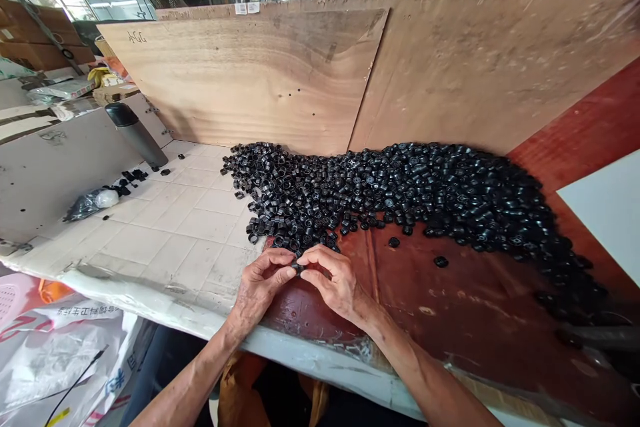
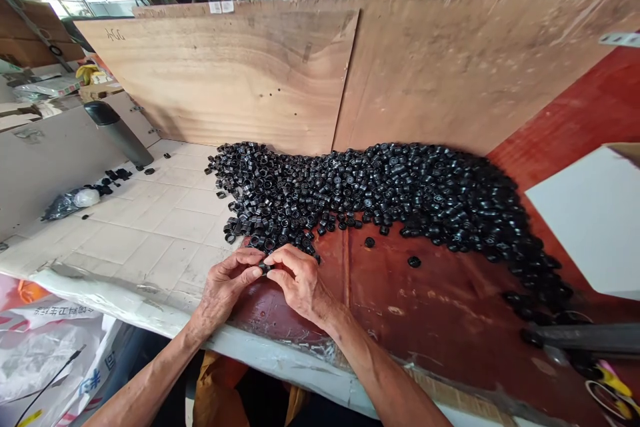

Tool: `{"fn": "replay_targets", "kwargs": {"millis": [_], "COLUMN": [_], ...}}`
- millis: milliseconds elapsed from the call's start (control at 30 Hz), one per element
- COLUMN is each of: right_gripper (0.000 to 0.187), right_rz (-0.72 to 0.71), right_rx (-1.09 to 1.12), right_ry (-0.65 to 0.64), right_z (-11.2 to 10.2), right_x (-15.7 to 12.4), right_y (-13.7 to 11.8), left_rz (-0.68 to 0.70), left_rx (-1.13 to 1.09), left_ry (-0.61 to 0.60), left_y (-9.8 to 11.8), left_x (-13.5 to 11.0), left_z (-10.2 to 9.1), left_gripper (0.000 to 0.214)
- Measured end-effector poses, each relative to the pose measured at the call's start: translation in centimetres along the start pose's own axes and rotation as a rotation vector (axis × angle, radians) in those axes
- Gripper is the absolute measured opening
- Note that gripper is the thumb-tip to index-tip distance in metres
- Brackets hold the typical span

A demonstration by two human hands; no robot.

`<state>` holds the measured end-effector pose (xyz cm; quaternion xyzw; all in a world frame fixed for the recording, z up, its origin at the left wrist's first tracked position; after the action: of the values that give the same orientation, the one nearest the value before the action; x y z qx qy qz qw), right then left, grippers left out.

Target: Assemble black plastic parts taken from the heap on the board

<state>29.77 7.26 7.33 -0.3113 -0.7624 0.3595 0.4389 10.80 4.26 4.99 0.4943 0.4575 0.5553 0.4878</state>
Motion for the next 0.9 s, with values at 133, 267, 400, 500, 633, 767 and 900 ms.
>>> {"fn": "replay_targets", "kwargs": {"millis": [133, 267, 400, 500, 633, 767, 900], "right_gripper": [0.011, 0.008, 0.018, 0.035, 0.019, 0.012, 0.015], "right_rz": [-0.001, 0.049, 0.138, 0.163, 0.232, 0.250, 0.358], "right_rx": [-0.039, -0.065, -0.073, -0.125, -0.037, 0.068, 0.124], "right_ry": [0.008, -0.001, 0.001, -0.039, -0.005, 0.012, 0.018], "right_z": [0.0, 0.2, 0.9, 1.1, 0.8, 0.7, 1.1], "right_x": [-0.2, -0.4, -0.5, -0.6, -0.4, -0.3, -0.4], "right_y": [0.5, 1.1, 1.4, 1.1, 0.9, 0.9, 1.0], "left_rz": [-0.224, -0.144, 0.061, 0.121, 0.121, 0.224, 0.380], "left_rx": [-0.136, -0.084, 0.083, 0.137, 0.150, 0.220, 0.356], "left_ry": [-0.053, -0.075, -0.033, -0.015, -0.064, -0.082, -0.084], "left_y": [-0.4, -0.7, -0.9, -1.0, -1.1, -0.9, -0.8], "left_x": [0.2, 0.1, -0.2, -0.3, -0.2, -0.2, -0.5], "left_z": [0.2, 0.3, 0.2, 0.2, 0.3, 0.3, 0.2], "left_gripper": [0.035, 0.033, 0.022, 0.020, 0.017, 0.017, 0.016]}}
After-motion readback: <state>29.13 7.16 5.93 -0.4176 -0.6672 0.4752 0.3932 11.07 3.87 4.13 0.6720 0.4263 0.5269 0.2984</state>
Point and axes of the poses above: each hand's wrist, its own x-axis towards the middle knuckle, its own z-axis out of the palm, y = z × x, the point moved 2 cm from there along x, towards the middle knuckle, and after that the axes turned 1 degree about -y, right-handed, at the moved point
